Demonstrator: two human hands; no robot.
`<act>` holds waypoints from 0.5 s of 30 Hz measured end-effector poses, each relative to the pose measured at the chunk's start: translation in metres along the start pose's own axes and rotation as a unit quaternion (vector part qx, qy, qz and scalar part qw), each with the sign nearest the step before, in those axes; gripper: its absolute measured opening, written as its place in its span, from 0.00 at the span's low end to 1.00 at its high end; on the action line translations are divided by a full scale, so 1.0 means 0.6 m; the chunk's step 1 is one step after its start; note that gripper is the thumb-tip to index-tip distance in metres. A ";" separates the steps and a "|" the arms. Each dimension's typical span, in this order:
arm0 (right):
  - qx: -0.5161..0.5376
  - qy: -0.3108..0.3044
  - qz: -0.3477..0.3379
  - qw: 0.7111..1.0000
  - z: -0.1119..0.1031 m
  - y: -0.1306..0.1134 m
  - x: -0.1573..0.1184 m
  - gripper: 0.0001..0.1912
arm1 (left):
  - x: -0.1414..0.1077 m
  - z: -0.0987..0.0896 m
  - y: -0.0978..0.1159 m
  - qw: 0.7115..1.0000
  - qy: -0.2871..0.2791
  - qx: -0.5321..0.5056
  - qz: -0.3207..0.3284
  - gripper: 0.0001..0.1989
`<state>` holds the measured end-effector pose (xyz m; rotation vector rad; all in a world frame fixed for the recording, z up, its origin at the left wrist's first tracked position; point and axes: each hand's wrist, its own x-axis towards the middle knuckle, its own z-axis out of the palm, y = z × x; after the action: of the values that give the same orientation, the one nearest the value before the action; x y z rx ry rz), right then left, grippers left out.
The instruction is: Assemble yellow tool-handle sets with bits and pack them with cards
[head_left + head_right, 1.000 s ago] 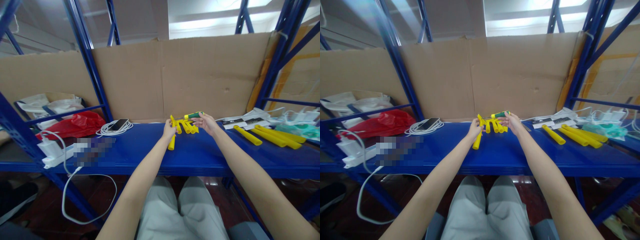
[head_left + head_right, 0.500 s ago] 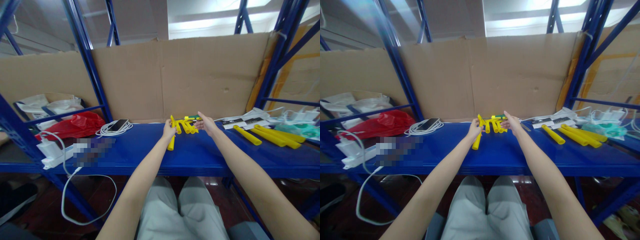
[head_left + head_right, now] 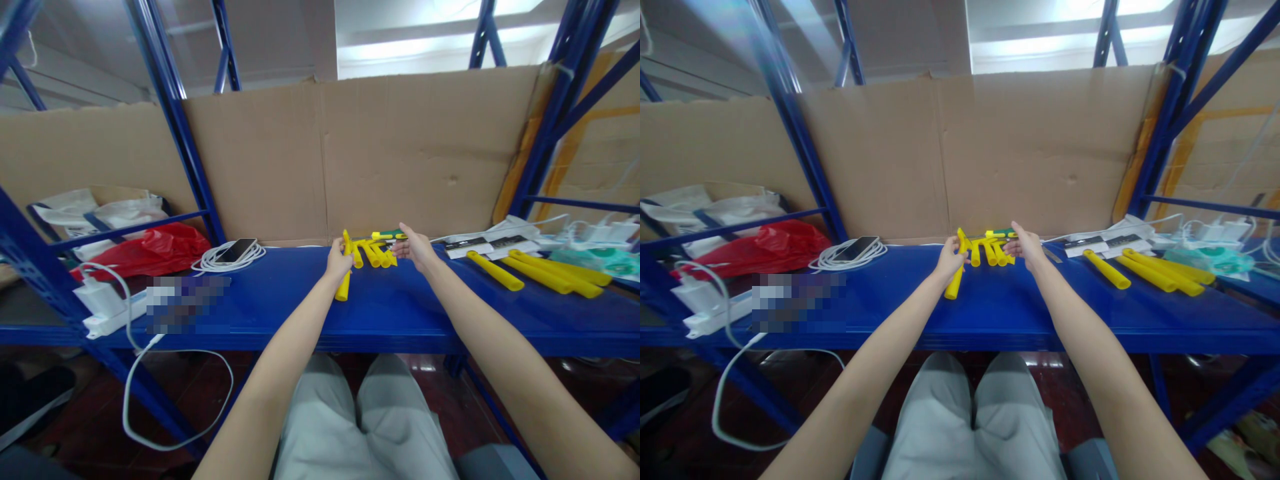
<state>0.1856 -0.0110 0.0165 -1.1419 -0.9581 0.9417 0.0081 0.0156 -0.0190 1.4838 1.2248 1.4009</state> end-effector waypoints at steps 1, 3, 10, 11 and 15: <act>0.004 0.004 -0.003 1.000 -0.002 -0.001 0.001 0.14 | 0.001 -0.001 0.000 1.000 0.006 -0.001 -0.001 0.27; 0.012 0.013 -0.007 1.000 -0.006 -0.003 0.004 0.13 | 0.002 -0.003 0.002 1.000 0.022 -0.005 -0.004 0.27; -0.069 0.003 0.016 0.997 -0.012 -0.002 0.006 0.10 | 0.004 -0.004 0.005 0.999 0.037 0.015 -0.011 0.29; -0.086 -0.009 0.024 0.996 -0.010 -0.001 0.005 0.09 | 0.004 -0.004 0.005 0.999 0.032 0.022 -0.012 0.30; -0.147 -0.050 0.063 0.986 -0.006 0.004 0.005 0.10 | 0.002 0.000 0.001 0.999 0.007 0.034 -0.015 0.31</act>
<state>0.1899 -0.0090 0.0141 -1.4274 -1.1446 0.9886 0.0079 0.0168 -0.0178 1.4986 1.3103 1.3630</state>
